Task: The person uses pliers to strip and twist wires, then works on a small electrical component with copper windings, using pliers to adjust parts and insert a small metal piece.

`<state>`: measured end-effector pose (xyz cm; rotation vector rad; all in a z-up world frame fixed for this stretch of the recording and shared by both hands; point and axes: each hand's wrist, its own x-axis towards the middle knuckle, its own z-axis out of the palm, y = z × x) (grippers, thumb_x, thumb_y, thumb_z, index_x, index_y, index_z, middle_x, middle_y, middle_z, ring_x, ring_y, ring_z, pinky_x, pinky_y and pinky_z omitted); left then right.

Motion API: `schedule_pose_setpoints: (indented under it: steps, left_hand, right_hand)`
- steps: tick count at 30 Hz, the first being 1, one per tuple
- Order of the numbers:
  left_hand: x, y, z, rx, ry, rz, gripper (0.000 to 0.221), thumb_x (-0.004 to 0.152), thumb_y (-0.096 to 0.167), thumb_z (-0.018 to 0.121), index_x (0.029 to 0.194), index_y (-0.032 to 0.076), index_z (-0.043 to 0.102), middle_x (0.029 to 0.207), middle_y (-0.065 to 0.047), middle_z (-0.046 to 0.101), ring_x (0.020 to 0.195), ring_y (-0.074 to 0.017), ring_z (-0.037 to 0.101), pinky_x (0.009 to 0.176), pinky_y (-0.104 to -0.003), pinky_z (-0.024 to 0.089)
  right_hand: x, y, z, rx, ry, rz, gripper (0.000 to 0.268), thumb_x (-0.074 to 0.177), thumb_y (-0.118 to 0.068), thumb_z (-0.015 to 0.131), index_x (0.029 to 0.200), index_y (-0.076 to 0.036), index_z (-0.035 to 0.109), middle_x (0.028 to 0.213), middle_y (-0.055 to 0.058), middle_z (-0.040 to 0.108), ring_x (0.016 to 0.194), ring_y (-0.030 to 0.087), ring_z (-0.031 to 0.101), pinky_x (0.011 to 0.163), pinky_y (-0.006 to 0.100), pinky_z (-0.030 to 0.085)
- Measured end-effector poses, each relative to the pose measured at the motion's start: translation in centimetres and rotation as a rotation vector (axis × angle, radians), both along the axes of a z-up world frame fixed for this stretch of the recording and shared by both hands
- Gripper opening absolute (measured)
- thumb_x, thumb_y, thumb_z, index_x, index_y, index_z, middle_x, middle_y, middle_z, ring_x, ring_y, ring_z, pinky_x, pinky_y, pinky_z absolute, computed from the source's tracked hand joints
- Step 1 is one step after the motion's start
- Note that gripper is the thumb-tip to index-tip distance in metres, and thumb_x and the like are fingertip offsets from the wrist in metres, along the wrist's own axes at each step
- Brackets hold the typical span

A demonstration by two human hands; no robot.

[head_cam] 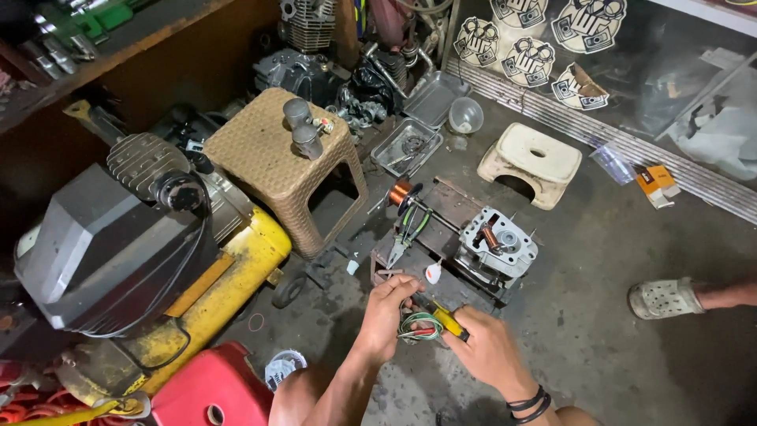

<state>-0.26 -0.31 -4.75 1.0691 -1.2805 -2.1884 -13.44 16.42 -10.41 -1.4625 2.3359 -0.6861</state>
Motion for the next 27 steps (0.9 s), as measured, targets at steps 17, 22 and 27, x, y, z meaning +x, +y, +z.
schedule_pose_setpoints:
  steps: [17, 22, 27]
  left_hand:
    - [0.1, 0.4, 0.5, -0.107, -0.059, 0.022, 0.019, 0.1, 0.014, 0.059, 0.086, 0.009, 0.071, 0.092, -0.001, 0.067, 0.077, -0.0133, 0.051, 0.076, -0.029, 0.042]
    - [0.2, 1.2, -0.1, -0.236, -0.122, -0.003, 0.017, 0.101, 0.016, 0.061, 0.086, 0.013, 0.068, 0.079, 0.004, 0.06, 0.072, -0.01, 0.048, 0.07, -0.027, 0.041]
    - [0.5, 1.8, -0.7, -0.762, -0.15, 0.015, 0.022, 0.103, 0.025, 0.051, 0.093, 0.012, 0.065, 0.072, 0.002, 0.061, 0.061, -0.0112, 0.049, 0.056, -0.032, 0.041]
  right_hand:
    - [1.3, -1.6, 3.7, 0.036, -0.102, -0.066, 0.027, 0.089, -0.026, 0.07, 0.112, -0.015, 0.058, 0.103, 0.001, 0.06, 0.084, 0.018, 0.059, 0.068, 0.035, 0.05]
    - [1.8, -2.1, 2.3, 0.151, -0.274, -0.075, 0.045, 0.093, -0.024, 0.055, 0.138, -0.021, 0.058, 0.127, 0.0, 0.071, 0.098, 0.028, 0.072, 0.073, 0.041, 0.054]
    - [2.1, -2.1, -0.8, -0.029, -0.145, -0.114, 0.032, 0.088, -0.015, 0.066, 0.12, -0.016, 0.064, 0.103, 0.005, 0.078, 0.081, 0.026, 0.077, 0.074, 0.041, 0.066]
